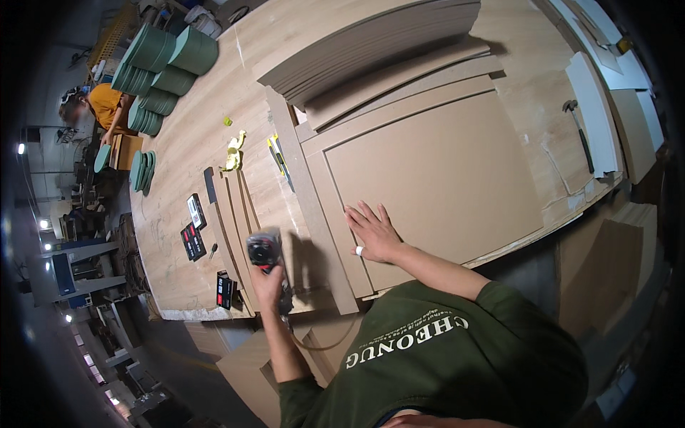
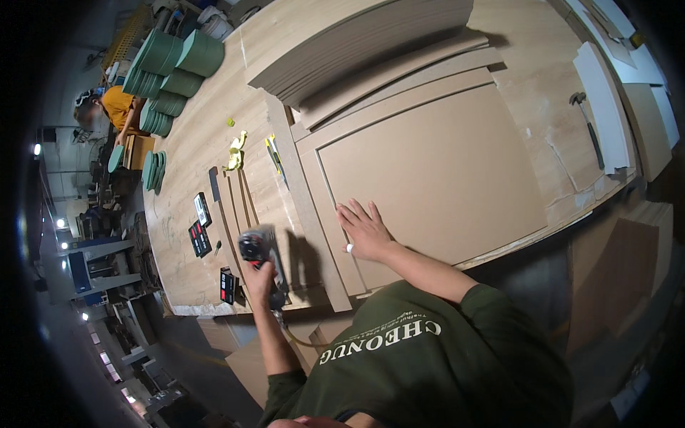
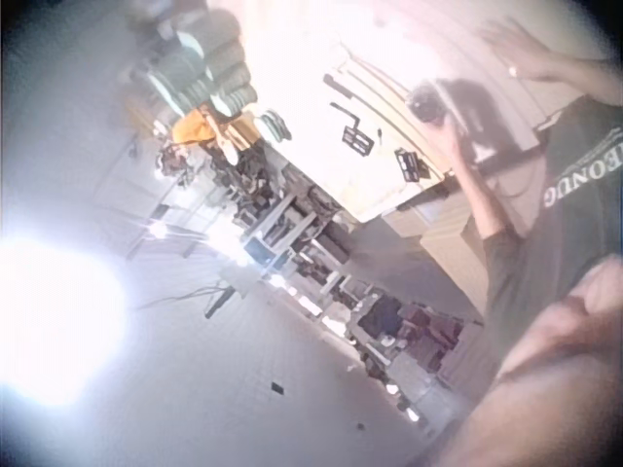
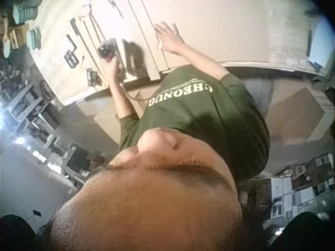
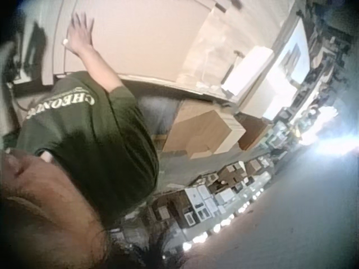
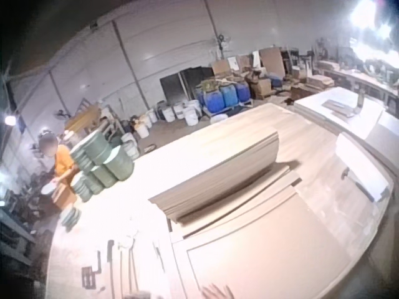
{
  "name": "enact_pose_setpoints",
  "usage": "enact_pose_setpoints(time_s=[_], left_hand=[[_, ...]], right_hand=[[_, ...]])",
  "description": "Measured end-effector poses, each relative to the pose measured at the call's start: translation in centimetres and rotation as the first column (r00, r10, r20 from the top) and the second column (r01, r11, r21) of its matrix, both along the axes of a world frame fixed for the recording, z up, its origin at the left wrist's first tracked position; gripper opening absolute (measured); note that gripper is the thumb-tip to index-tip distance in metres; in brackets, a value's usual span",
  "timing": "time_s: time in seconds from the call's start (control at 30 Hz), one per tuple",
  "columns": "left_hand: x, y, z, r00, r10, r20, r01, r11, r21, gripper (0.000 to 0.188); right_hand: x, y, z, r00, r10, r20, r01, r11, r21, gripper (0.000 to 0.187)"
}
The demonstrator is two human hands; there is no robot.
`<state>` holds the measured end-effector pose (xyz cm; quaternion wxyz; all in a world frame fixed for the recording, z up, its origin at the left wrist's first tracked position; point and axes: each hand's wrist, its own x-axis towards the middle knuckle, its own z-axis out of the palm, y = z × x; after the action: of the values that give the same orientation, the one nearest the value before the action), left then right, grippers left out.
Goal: The person assembles a wooden panel by attaching thin wooden strips to a larger board using a nail gun. They position the strips along the edges, secure them with the nail gun, and then move the completed panel to a stack.
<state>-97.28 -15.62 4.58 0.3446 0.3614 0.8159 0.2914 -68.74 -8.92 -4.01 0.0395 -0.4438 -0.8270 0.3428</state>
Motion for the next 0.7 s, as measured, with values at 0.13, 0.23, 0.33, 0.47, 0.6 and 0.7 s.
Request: enact_pose_setpoints(time_s=[0.13,0.23,0.33,0.47,0.6,0.7], left_hand=[[2.4,8.7,4.3,0.935,-0.235,0.264,0.229,0.972,0.055,0.013],[4.3,14.9,4.9,0.911,-0.322,0.260,0.325,0.945,0.032,0.010],[4.9,19.2,4.7,0.912,-0.351,0.212,0.371,0.927,-0.061,0.008],[5.0,21.5,3.7,0.918,-0.326,0.226,0.361,0.923,-0.134,0.013],[5.1,22.0,3.3,0.919,-0.319,0.230,0.362,0.915,-0.178,0.013],[5.0,22.1,3.2,0.917,-0.328,0.226,0.371,0.910,-0.183,0.013]], right_hand=[[0.5,0.5,0.0,0.999,-0.031,-0.006,0.031,0.999,-0.018,0.086],[0.4,0.6,0.4,0.999,-0.035,-0.013,0.034,0.998,-0.048,0.086],[0.3,0.5,0.0,0.999,-0.035,-0.041,0.033,0.998,-0.044,0.084],[0.4,0.5,-0.3,0.996,-0.063,-0.061,0.061,0.998,-0.035,0.084],[0.4,0.5,-0.3,0.995,-0.074,-0.072,0.071,0.997,-0.033,0.084],[0.5,0.6,-0.1,0.995,-0.070,-0.072,0.067,0.997,-0.041,0.084]])
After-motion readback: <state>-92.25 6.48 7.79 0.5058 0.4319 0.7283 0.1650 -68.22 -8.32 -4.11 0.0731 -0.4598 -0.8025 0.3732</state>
